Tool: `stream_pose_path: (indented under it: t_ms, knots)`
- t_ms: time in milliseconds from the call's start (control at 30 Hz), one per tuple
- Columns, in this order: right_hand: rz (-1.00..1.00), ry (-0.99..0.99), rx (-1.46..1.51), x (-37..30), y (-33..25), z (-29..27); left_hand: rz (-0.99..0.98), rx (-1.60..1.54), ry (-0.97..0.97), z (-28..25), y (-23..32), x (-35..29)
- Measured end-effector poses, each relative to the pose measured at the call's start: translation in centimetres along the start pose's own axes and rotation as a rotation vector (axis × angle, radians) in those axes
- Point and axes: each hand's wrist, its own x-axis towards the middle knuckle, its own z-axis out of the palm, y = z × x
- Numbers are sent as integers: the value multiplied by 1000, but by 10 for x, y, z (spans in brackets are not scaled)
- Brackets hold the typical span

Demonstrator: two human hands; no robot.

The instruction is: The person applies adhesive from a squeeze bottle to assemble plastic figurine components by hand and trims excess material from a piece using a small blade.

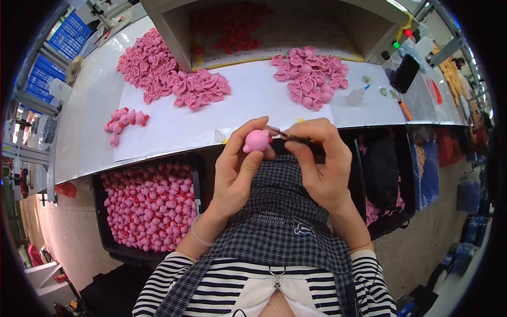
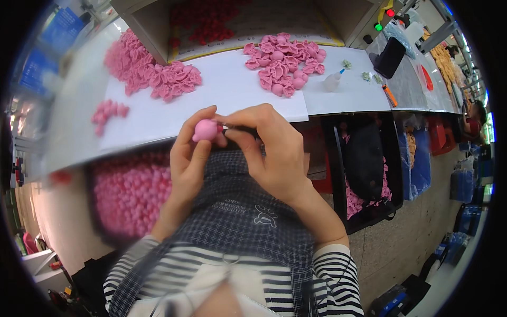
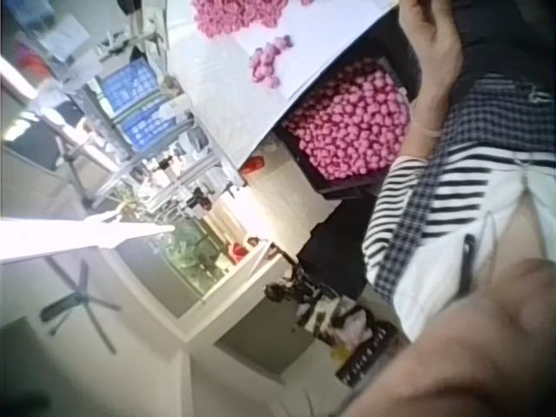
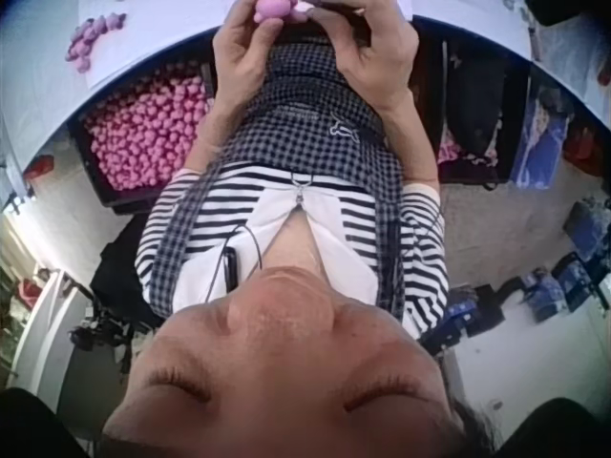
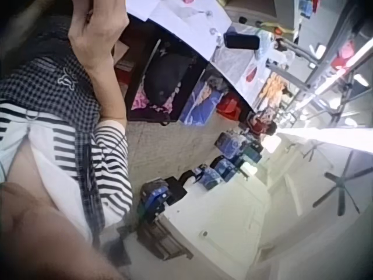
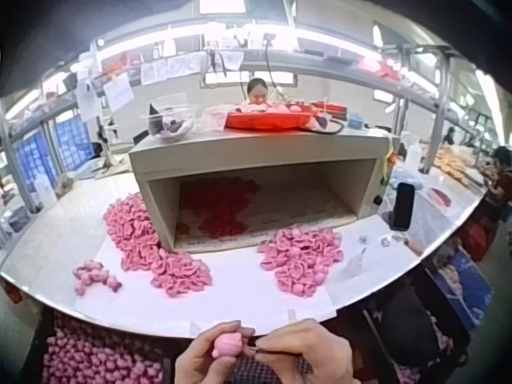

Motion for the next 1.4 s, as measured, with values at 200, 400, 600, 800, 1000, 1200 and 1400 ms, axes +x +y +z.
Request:
stream_pose_path:
  t_ms: [200,400,600,800,1000,1200,1400]
  knots:
    - [-5,-108,-42,10,12,-9,-156,-186,-41,-8,-3,-2]
    - [-65,-151,-32,10,11,-3,-246,-329,-125,-7,-2,-5]
    - [-50,-161,-71,10,6,-6,-208,-174,-161,-12,1,-5]
    - [-145,-180,-144,9,3,-8,-235,-265,-182,-11,0,-8]
    - [-225,-131,-145,9,4,-4,-263,-252,-147,-5,8,-8]
    - [-234,-125,-166,9,4,-5,-270,-232,-103,-3,10,-8]
    - [-200,-104,-174,10,0,-2,-286,-219,-124,-8,10,-10]
